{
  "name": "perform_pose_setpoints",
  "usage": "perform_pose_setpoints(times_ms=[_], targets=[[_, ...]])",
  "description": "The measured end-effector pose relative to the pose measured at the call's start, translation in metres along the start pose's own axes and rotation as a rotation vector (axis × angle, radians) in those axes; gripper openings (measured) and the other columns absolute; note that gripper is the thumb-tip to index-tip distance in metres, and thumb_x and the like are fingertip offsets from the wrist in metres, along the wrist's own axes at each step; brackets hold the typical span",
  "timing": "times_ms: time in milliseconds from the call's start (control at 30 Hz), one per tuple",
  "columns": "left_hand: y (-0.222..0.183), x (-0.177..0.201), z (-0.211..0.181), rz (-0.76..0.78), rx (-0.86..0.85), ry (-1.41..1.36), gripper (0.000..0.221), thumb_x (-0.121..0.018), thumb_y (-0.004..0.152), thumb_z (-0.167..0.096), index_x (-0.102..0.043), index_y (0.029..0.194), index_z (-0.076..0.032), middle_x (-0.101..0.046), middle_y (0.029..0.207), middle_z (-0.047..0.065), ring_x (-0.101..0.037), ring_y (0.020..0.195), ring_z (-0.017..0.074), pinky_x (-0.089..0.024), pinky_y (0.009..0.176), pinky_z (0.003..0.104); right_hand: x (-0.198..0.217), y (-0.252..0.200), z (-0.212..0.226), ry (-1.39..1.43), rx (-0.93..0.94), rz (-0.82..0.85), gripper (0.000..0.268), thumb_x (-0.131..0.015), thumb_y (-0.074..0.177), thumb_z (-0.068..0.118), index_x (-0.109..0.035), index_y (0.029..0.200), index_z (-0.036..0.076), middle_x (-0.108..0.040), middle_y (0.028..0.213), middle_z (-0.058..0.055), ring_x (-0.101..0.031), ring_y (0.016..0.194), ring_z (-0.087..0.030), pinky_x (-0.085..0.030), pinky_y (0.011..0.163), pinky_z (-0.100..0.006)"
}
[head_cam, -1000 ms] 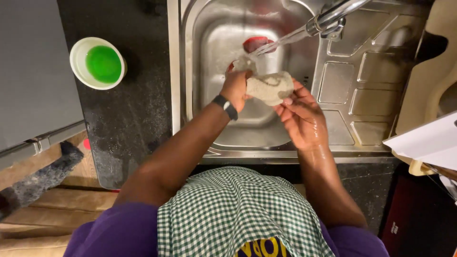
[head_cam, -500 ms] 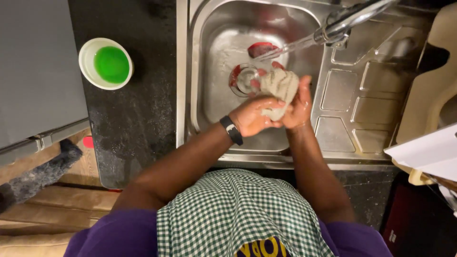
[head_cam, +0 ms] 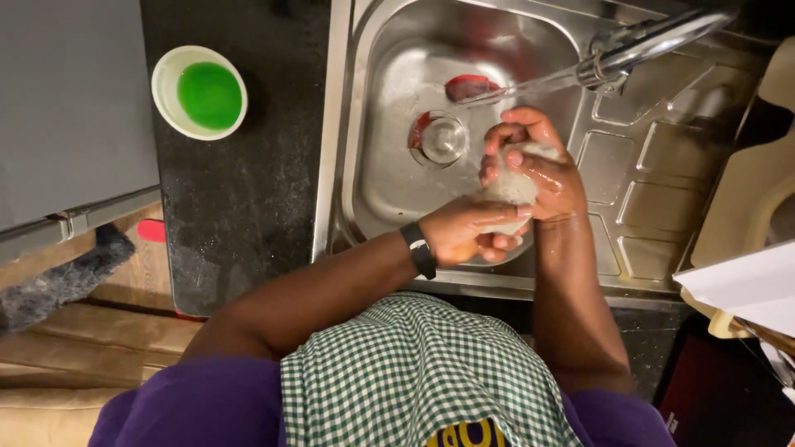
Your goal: Scrubbing a kitchen sink and rinsing a cleaning cloth under running water.
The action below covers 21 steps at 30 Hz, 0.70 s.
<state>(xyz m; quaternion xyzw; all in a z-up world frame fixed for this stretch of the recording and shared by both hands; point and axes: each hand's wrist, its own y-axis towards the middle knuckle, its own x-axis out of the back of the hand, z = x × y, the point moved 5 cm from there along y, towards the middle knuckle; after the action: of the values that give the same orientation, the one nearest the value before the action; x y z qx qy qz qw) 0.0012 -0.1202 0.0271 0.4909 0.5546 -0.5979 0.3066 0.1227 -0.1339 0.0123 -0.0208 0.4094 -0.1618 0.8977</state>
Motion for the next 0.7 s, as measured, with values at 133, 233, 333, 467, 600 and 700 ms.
perform_pose_setpoints(times_ms=[133, 233, 333, 467, 600, 700], targets=[[0.013, 0.021, 0.011, -0.069, -0.006, 0.16, 0.023, -0.077, 0.085, -0.02, -0.06, 0.095, -0.008, -0.054, 0.069, 0.004, -0.047, 0.05, 0.0091, -0.034, 0.036, 0.02, 0.002, -0.005, 0.002, -0.307, -0.032, -0.167, 0.029, -0.064, 0.086, -0.003, -0.056, 0.114, -0.006, -0.061, 0.103, -0.03, -0.073, 0.083, -0.032, -0.062, 0.077, -0.045], [0.027, 0.046, 0.017, -0.207, -0.061, 0.33, 0.024, -0.076, 0.08, -0.019, -0.059, 0.093, -0.008, -0.055, 0.06, 0.006, -0.045, 0.043, 0.01, -0.031, 0.032, 0.022, -0.021, 0.0, 0.007, -0.533, 0.008, -0.115, 0.01, -0.062, 0.086, -0.004, -0.063, 0.095, -0.006, -0.064, 0.094, -0.025, -0.069, 0.091, -0.029, -0.057, 0.083, -0.041], [0.022, 0.058, 0.01, -0.322, -0.158, 0.542, 0.029, -0.078, 0.079, -0.029, -0.06, 0.09, -0.009, -0.056, 0.061, 0.004, -0.049, 0.05, 0.0066, -0.034, 0.04, 0.019, -0.027, 0.003, 0.002, -0.849, 0.179, 0.027, 0.012, -0.059, 0.088, -0.012, -0.064, 0.085, -0.002, -0.066, 0.087, -0.019, -0.065, 0.096, -0.033, -0.05, 0.09, -0.043], [0.036, 0.068, 0.0, -0.459, -0.302, 1.233, 0.038, -0.065, 0.086, -0.042, -0.067, 0.092, -0.005, -0.074, 0.083, 0.02, -0.074, 0.087, 0.0395, -0.062, 0.069, 0.049, -0.007, 0.001, -0.017, -1.333, 0.308, -0.07, 0.03, -0.054, 0.084, -0.016, -0.069, 0.076, 0.01, -0.066, 0.08, -0.004, -0.062, 0.079, -0.024, -0.05, 0.081, -0.035], [0.058, 0.094, 0.004, -0.545, -0.204, 1.396, 0.056, -0.037, 0.093, -0.052, -0.07, 0.08, -0.008, -0.073, 0.074, 0.013, -0.075, 0.087, 0.0342, -0.061, 0.081, 0.046, -0.003, -0.003, -0.029, -1.511, 0.377, -0.172, 0.021, -0.06, 0.083, -0.009, -0.066, 0.075, 0.01, -0.062, 0.079, -0.01, -0.064, 0.081, -0.031, -0.051, 0.078, -0.037], [0.09, 0.137, 0.018, -0.67, 0.005, 1.763, 0.039, -0.048, 0.089, -0.041, -0.066, 0.103, -0.009, -0.076, 0.087, 0.01, -0.076, 0.086, 0.0313, -0.061, 0.069, 0.046, 0.01, -0.005, -0.033, -1.647, 0.308, -0.388, 0.021, -0.06, 0.082, -0.006, -0.065, 0.074, 0.013, -0.059, 0.083, -0.004, -0.065, 0.082, -0.027, -0.051, 0.077, -0.036]])
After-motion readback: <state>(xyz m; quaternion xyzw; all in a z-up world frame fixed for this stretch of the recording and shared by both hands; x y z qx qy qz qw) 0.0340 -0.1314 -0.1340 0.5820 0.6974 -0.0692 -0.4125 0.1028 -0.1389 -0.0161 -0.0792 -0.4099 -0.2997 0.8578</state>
